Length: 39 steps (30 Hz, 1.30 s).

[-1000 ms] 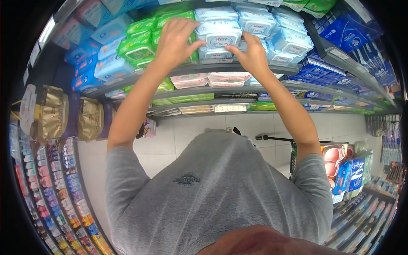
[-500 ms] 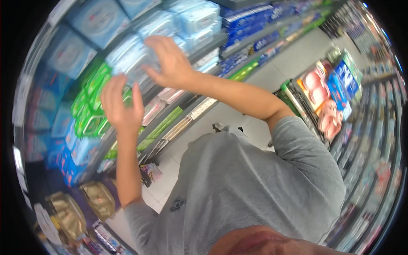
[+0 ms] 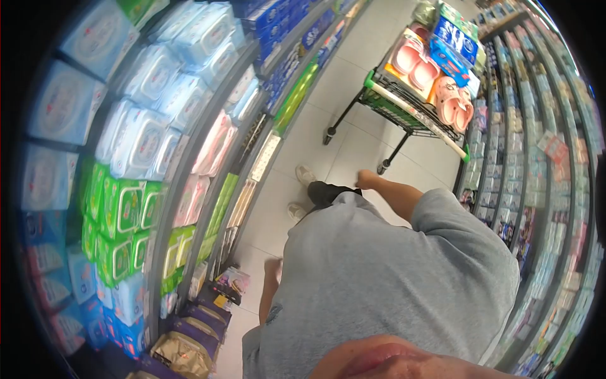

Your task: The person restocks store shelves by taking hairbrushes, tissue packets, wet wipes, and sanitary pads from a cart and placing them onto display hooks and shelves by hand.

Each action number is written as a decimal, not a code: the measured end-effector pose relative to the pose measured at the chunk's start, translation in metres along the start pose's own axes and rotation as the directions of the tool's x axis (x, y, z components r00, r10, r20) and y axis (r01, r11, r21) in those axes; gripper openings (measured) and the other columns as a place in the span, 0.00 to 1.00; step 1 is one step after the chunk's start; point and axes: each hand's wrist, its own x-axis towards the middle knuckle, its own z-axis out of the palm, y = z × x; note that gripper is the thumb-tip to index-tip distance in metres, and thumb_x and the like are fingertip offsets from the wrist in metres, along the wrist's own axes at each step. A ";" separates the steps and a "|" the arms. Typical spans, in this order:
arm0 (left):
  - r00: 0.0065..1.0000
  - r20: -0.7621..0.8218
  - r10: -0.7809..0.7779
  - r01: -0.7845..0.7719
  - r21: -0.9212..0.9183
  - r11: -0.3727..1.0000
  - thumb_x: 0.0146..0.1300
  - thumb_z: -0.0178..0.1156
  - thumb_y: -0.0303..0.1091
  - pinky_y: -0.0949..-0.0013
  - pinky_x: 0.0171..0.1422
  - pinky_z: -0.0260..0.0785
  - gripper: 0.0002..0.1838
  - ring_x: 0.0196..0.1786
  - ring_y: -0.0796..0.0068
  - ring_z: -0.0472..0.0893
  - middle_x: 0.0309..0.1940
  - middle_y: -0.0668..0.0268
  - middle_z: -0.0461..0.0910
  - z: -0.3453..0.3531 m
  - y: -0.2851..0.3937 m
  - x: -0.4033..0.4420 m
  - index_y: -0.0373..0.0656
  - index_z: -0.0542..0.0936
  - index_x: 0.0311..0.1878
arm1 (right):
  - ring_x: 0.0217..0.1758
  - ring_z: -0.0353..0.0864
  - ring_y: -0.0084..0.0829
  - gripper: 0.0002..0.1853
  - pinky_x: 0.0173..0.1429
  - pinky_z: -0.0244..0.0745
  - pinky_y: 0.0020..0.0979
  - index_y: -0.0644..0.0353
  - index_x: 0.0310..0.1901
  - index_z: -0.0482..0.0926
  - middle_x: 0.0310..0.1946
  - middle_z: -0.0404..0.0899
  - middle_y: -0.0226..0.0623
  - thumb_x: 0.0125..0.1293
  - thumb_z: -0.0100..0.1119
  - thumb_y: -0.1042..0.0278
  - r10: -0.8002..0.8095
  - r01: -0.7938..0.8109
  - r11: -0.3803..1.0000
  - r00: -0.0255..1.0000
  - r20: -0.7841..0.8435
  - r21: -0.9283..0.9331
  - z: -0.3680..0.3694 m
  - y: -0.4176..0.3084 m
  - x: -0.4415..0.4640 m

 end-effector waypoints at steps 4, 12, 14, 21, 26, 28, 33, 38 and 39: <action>0.783 0.544 -0.303 0.573 -0.440 0.691 0.65 0.59 0.42 0.60 0.32 0.71 0.12 0.27 0.64 0.79 0.24 0.62 0.79 0.012 -0.003 -0.075 0.45 0.80 0.30 | 0.41 0.87 0.36 0.17 0.47 0.81 0.39 0.63 0.33 0.86 0.38 0.86 0.48 0.54 0.66 0.54 0.371 -0.384 0.923 0.888 0.272 -0.006 -0.001 0.094 -0.030; 0.837 0.397 -0.377 0.399 -0.914 -0.078 0.69 0.57 0.41 0.71 0.16 0.59 0.14 0.14 0.75 0.70 0.15 0.71 0.72 -0.068 -0.051 0.005 0.48 0.79 0.27 | 0.46 0.84 0.52 0.20 0.52 0.78 0.44 0.68 0.36 0.84 0.38 0.83 0.58 0.53 0.65 0.55 0.199 -0.189 0.930 0.980 0.002 0.314 -0.002 0.014 -0.024; 0.891 0.092 -0.444 0.216 -0.947 0.239 0.65 0.59 0.35 0.72 0.18 0.60 0.10 0.16 0.77 0.71 0.17 0.71 0.72 -0.121 -0.052 0.055 0.47 0.78 0.26 | 0.43 0.85 0.50 0.19 0.50 0.78 0.44 0.66 0.38 0.84 0.35 0.84 0.54 0.56 0.63 0.55 0.009 0.037 0.920 0.993 -0.116 0.391 -0.014 -0.025 -0.015; 0.926 -0.207 -0.315 -0.058 -0.904 0.423 0.61 0.59 0.29 0.77 0.27 0.63 0.05 0.24 0.84 0.72 0.22 0.72 0.76 -0.324 0.130 0.181 0.39 0.81 0.33 | 0.47 0.85 0.48 0.19 0.53 0.79 0.41 0.64 0.46 0.82 0.41 0.85 0.50 0.58 0.62 0.58 -0.216 0.343 0.778 0.933 -0.289 0.526 -0.156 -0.056 -0.034; 0.920 -0.389 -0.038 -0.284 -0.733 0.618 0.65 0.63 0.32 0.76 0.44 0.72 0.15 0.38 0.80 0.80 0.38 0.66 0.83 -0.424 0.316 0.244 0.35 0.80 0.51 | 0.44 0.85 0.40 0.16 0.52 0.79 0.38 0.63 0.49 0.81 0.40 0.86 0.46 0.63 0.62 0.64 0.029 0.543 0.596 0.721 -0.692 0.591 -0.259 0.038 -0.030; 0.889 -0.451 0.077 -0.405 -0.695 0.594 0.66 0.64 0.31 0.77 0.49 0.73 0.16 0.42 0.80 0.80 0.41 0.65 0.83 -0.461 0.394 0.265 0.34 0.79 0.53 | 0.45 0.85 0.38 0.17 0.53 0.78 0.36 0.64 0.50 0.80 0.41 0.85 0.45 0.63 0.63 0.64 0.169 0.551 0.555 0.660 -0.732 0.624 -0.297 0.084 -0.027; 0.816 -0.508 0.275 -0.574 -0.665 0.477 0.67 0.62 0.27 0.74 0.56 0.73 0.14 0.49 0.77 0.82 0.47 0.62 0.83 -0.540 0.565 0.306 0.33 0.78 0.54 | 0.51 0.83 0.38 0.22 0.56 0.76 0.35 0.66 0.56 0.77 0.48 0.83 0.47 0.63 0.65 0.64 0.401 0.641 0.517 0.403 -0.822 0.567 -0.370 0.186 -0.022; 0.781 -0.528 0.332 -0.624 -0.662 0.415 0.64 0.66 0.29 0.71 0.57 0.73 0.15 0.49 0.76 0.81 0.48 0.60 0.83 -0.586 0.673 0.356 0.34 0.80 0.52 | 0.66 0.69 0.49 0.30 0.68 0.65 0.42 0.67 0.62 0.71 0.63 0.69 0.56 0.60 0.67 0.63 0.459 0.529 0.694 0.199 -0.866 0.489 -0.401 0.261 -0.015; 0.773 -0.534 0.343 -0.634 -0.643 0.429 0.64 0.66 0.30 0.70 0.57 0.72 0.15 0.49 0.76 0.81 0.47 0.60 0.83 -0.591 0.686 0.370 0.33 0.80 0.51 | 0.68 0.67 0.51 0.32 0.69 0.64 0.43 0.68 0.63 0.69 0.64 0.67 0.58 0.59 0.68 0.62 0.484 0.467 0.724 0.182 -0.856 0.509 -0.403 0.273 -0.012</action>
